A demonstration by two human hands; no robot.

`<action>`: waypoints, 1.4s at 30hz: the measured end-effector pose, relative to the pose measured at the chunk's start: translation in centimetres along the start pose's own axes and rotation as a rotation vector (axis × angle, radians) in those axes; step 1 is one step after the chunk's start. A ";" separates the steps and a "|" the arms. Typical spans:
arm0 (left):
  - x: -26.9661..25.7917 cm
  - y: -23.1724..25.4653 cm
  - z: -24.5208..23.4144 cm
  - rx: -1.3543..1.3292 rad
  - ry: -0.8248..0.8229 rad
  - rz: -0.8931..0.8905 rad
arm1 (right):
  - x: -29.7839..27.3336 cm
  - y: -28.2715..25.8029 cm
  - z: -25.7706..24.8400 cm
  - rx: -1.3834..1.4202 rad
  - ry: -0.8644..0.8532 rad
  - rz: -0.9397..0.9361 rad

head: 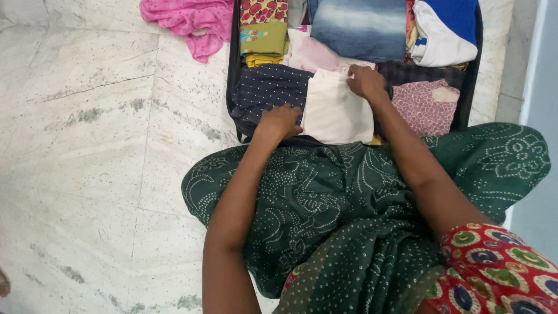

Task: The person folds various pieces of clothing and places them into an open suitcase on the floor.

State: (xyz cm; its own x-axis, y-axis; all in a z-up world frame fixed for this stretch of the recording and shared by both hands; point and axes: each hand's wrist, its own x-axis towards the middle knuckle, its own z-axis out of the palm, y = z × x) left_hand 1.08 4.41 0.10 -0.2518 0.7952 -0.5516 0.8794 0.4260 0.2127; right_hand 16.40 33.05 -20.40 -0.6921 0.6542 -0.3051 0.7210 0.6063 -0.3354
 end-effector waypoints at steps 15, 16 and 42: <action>1.5 0.5 0.3 0.024 -0.072 -0.015 | 2.4 2.3 5.2 0.313 0.493 0.024; 1.5 0.6 0.4 0.019 -0.064 -0.006 | 2.2 2.9 5.1 0.324 0.588 0.086; 0.1 -2.3 -0.6 0.059 0.314 -0.142 | -7.8 -13.3 0.5 -0.038 0.446 -0.857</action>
State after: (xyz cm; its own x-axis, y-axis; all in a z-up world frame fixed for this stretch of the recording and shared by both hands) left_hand -1.24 3.75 0.05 -0.4770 0.8278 -0.2953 0.8464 0.5232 0.0994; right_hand 12.20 19.69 -14.03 -0.9127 0.0902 0.3987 -0.0162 0.9666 -0.2558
